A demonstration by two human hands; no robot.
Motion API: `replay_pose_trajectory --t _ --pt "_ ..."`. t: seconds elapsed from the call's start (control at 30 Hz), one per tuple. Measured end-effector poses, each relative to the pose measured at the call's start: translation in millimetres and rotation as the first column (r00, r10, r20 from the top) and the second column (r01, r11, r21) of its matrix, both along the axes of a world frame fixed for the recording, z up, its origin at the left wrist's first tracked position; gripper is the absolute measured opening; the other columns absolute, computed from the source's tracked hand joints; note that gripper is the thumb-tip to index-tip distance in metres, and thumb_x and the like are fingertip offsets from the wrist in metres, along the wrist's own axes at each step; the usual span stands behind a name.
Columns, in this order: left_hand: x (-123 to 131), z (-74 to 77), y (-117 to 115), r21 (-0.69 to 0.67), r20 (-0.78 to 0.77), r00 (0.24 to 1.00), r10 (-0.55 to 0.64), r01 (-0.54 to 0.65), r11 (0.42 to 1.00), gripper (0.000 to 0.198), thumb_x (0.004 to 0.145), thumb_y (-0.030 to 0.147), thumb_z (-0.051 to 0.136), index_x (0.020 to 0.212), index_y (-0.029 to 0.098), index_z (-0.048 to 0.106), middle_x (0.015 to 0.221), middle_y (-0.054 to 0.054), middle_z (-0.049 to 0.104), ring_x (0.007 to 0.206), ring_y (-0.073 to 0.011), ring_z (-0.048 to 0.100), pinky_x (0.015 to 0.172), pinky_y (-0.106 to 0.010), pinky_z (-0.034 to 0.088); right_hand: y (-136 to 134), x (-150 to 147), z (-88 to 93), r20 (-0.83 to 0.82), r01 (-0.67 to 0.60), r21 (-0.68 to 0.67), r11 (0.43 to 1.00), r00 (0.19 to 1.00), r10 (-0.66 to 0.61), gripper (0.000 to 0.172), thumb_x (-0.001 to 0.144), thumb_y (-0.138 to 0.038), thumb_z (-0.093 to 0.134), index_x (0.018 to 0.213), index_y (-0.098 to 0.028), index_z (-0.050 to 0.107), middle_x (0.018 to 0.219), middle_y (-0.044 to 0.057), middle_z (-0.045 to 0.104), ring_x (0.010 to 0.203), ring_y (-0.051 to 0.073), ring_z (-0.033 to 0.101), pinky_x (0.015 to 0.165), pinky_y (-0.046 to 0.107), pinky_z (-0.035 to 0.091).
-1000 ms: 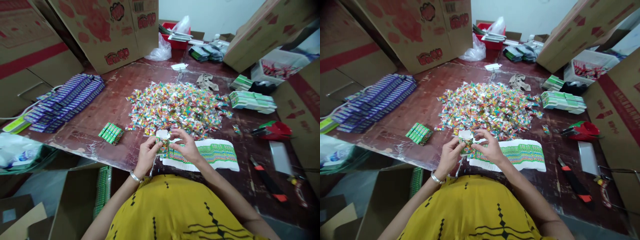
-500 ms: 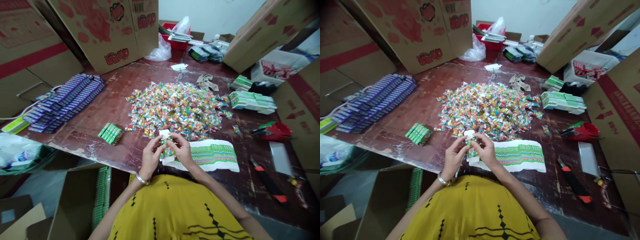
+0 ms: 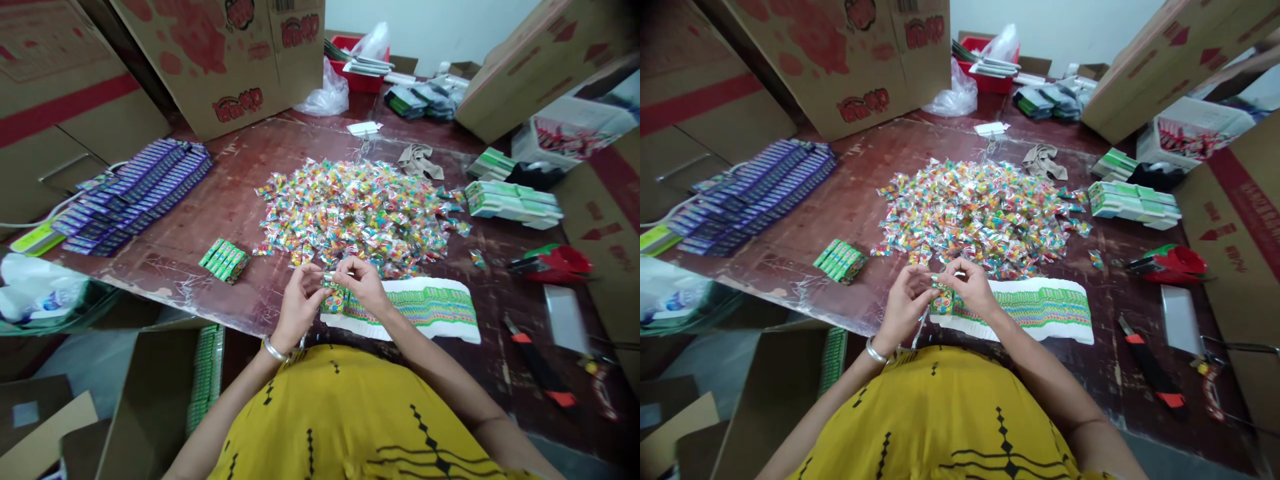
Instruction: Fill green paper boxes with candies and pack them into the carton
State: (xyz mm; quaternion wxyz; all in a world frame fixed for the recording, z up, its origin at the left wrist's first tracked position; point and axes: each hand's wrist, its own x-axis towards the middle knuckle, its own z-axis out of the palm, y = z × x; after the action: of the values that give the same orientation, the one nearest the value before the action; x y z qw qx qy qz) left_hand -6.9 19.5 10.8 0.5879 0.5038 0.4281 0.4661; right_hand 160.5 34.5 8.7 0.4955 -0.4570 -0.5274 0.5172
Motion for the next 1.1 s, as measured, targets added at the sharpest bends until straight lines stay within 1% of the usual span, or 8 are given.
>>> replay_pose_trajectory --t 0.27,0.4,0.5,0.7,0.77,0.87,1.0,1.1 --pt "-9 12.4 0 -0.013 -0.082 0.992 -0.098 0.098 0.995 0.042 0.080 0.019 0.069 0.118 0.022 0.052 0.109 -0.007 0.064 0.098 -0.0190 0.064 0.089 -0.034 0.053 19 13 5.3 0.030 -0.134 -0.179 0.975 0.990 0.141 0.031 0.069 -0.043 0.078 0.071 -0.016 0.063 0.070 0.001 0.064 0.061 0.010 0.055 0.059 0.025 0.045" --pt "-10 12.8 0 0.007 -0.118 0.985 -0.125 0.127 0.992 0.040 0.082 0.020 0.066 0.122 0.021 0.059 0.110 -0.007 0.066 0.098 -0.0191 0.064 0.089 -0.032 0.052 18 14 9.8 0.136 -0.144 -0.093 0.985 0.978 0.156 0.028 0.076 -0.041 0.073 0.069 -0.016 0.063 0.070 0.001 0.063 0.062 0.011 0.055 0.060 0.025 0.045" --pt "-11 8.4 2 0.019 -0.118 0.990 -0.078 0.081 0.997 0.029 0.083 0.023 0.066 0.112 0.020 0.065 0.108 -0.006 0.067 0.095 -0.0188 0.064 0.086 -0.031 0.052 7 13 15.0 0.237 -0.204 -0.004 0.979 0.951 0.199 0.024 0.081 -0.042 0.067 0.085 -0.018 0.066 0.090 0.004 0.066 0.082 0.015 0.061 0.066 0.026 0.049" --pt "-18 -8.3 3 -0.079 0.007 1.000 0.027 -0.026 0.997 0.030 0.077 0.026 0.073 0.103 0.017 0.062 0.100 -0.005 0.066 0.092 -0.0168 0.062 0.083 -0.028 0.050 -7 18 12.6 0.563 -0.397 0.117 0.910 0.782 0.269 0.079 0.064 -0.045 0.083 0.134 -0.028 0.048 0.131 0.008 0.054 0.116 0.024 0.054 0.095 0.039 0.048" --pt "-23 -14.0 1 -0.132 0.016 0.996 0.088 -0.085 0.988 0.028 0.075 0.027 0.075 0.097 0.016 0.060 0.093 -0.003 0.065 0.088 -0.0142 0.061 0.078 -0.024 0.050 4 24 5.8 0.616 -0.334 0.141 0.932 0.766 0.182 0.072 0.072 -0.044 0.078 0.134 -0.028 0.046 0.127 0.008 0.056 0.106 0.022 0.059 0.089 0.037 0.050" --pt "-33 -19.7 -2 -0.194 -0.021 0.979 0.202 -0.202 0.960 0.033 0.072 0.030 0.078 0.090 0.016 0.055 0.081 0.001 0.059 0.069 -0.0087 0.058 0.060 -0.018 0.047 32 31 -8.2 0.734 -0.122 0.261 0.957 0.669 -0.115 0.033 0.086 -0.033 0.065 0.117 -0.023 0.057 0.109 0.007 0.062 0.088 0.018 0.061 0.079 0.031 0.049" --pt "-43 -18.7 -2 -0.298 0.045 0.967 0.251 -0.227 0.927 0.047 0.070 0.034 0.077 0.104 0.019 0.049 0.085 0.002 0.058 0.057 -0.0084 0.060 0.051 -0.021 0.051 66 25 -28.5 0.886 -0.193 0.365 0.911 0.371 -0.277 0.014 0.084 -0.027 0.066 0.095 -0.019 0.061 0.098 0.009 0.061 0.096 0.023 0.056 0.072 0.029 0.044" --pt "-49 -13.6 -4 -0.364 0.104 0.971 0.214 -0.163 0.917 0.057 0.071 0.030 0.076 0.119 0.019 0.048 0.089 0.000 0.060 0.065 -0.0131 0.067 0.064 -0.030 0.059 78 19 -38.8 0.896 -0.216 0.386 0.897 0.319 -0.309 0.011 0.084 -0.028 0.066 0.089 -0.019 0.064 0.098 0.010 0.061 0.097 0.024 0.054 0.070 0.029 0.042"
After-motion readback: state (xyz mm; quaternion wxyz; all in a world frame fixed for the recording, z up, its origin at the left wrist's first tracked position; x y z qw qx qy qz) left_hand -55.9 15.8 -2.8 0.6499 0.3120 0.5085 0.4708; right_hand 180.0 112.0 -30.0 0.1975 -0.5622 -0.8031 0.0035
